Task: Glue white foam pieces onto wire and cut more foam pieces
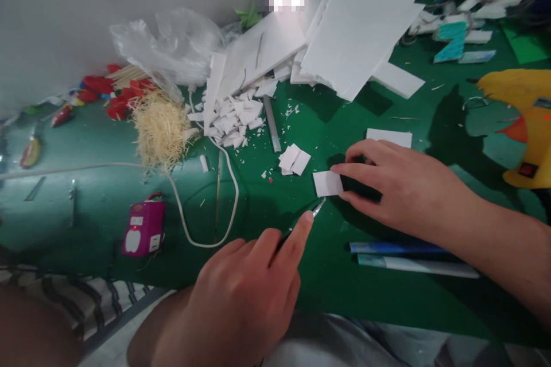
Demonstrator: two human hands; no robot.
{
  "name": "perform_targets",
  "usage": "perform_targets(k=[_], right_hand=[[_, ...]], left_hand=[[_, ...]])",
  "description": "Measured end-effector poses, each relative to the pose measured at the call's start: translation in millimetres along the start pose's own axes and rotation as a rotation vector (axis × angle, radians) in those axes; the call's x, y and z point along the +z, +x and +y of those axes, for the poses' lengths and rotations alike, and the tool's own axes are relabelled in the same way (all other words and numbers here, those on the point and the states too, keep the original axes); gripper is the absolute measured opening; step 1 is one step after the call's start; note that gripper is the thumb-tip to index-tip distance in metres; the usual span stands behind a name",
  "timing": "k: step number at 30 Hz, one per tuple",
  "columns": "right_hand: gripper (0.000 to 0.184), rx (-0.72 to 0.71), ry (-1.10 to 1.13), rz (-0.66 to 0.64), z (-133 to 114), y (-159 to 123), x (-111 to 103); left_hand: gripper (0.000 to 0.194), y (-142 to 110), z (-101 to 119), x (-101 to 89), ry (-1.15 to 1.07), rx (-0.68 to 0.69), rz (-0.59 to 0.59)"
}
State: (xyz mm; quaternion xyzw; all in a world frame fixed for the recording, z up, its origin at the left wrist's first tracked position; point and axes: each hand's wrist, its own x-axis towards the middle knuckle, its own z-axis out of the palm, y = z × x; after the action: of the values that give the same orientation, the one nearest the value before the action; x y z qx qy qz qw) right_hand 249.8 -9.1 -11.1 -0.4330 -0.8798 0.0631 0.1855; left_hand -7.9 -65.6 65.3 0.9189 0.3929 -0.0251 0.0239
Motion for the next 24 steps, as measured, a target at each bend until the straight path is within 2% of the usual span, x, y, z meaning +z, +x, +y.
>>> perform_targets(k=[5,11,24], right_hand=[[0.026,-0.008,0.001,-0.001,1.0,-0.2,0.6],[0.024,-0.019,0.006,-0.005,2.5,0.3,0.7],[0.025,-0.001,0.03,-0.024,2.9,-0.4,1.0]], left_hand=[[0.044,7.4,-0.9,7.0,-0.066,-0.001,0.095],[0.041,21.4,-1.5,19.2,-0.072,0.039,0.156],[0.042,22.8,0.2,25.4,-0.039,0.043,0.14]])
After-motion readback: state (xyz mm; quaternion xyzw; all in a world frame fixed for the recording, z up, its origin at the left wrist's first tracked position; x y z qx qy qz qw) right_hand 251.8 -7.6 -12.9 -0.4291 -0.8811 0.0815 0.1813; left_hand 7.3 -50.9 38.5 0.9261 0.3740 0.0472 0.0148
